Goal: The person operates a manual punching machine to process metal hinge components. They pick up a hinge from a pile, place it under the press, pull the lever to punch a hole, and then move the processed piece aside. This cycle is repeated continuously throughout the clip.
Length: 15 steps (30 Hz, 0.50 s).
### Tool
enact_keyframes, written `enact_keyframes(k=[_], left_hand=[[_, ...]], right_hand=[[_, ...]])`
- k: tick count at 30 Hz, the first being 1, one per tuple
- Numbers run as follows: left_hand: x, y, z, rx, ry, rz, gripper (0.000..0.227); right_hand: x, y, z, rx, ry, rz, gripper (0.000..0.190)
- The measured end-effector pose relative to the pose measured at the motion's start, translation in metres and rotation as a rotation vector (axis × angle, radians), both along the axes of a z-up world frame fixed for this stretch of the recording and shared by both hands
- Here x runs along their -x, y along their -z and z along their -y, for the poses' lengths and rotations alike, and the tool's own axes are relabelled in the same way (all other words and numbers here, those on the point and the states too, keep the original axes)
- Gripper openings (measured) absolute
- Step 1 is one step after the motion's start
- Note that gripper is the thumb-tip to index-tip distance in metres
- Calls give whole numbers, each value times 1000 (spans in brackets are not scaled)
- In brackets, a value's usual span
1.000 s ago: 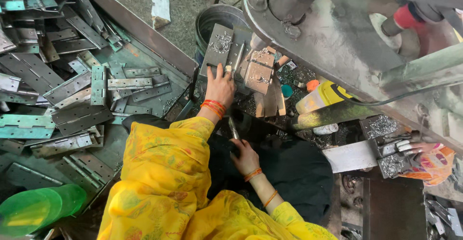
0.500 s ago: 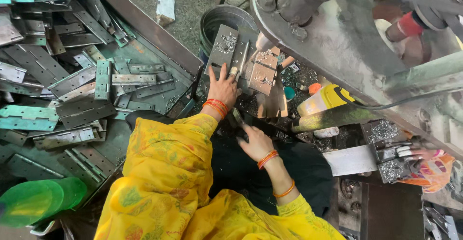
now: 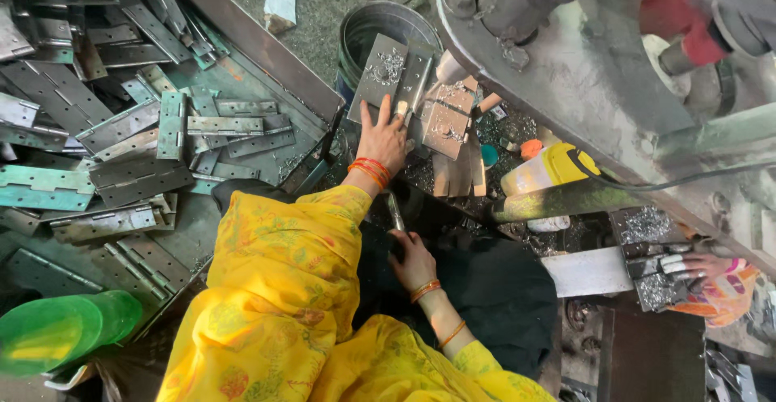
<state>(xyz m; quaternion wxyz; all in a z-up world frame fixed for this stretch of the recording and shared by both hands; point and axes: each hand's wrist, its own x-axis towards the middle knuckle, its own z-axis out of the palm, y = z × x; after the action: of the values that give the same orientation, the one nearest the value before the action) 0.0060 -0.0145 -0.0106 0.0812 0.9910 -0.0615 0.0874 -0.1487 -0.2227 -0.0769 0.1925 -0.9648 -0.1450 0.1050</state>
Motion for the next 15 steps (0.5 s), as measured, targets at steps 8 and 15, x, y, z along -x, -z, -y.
enact_keyframes(k=[8, 15], left_hand=[[-9, 2, 8, -22, -32, -13, 40], [-44, 1, 8, -22, -91, -8, 41]], right_hand=[[-32, -97, -14, 52, -121, -21, 48], [-41, -98, -16, 145, -106, -19, 48]])
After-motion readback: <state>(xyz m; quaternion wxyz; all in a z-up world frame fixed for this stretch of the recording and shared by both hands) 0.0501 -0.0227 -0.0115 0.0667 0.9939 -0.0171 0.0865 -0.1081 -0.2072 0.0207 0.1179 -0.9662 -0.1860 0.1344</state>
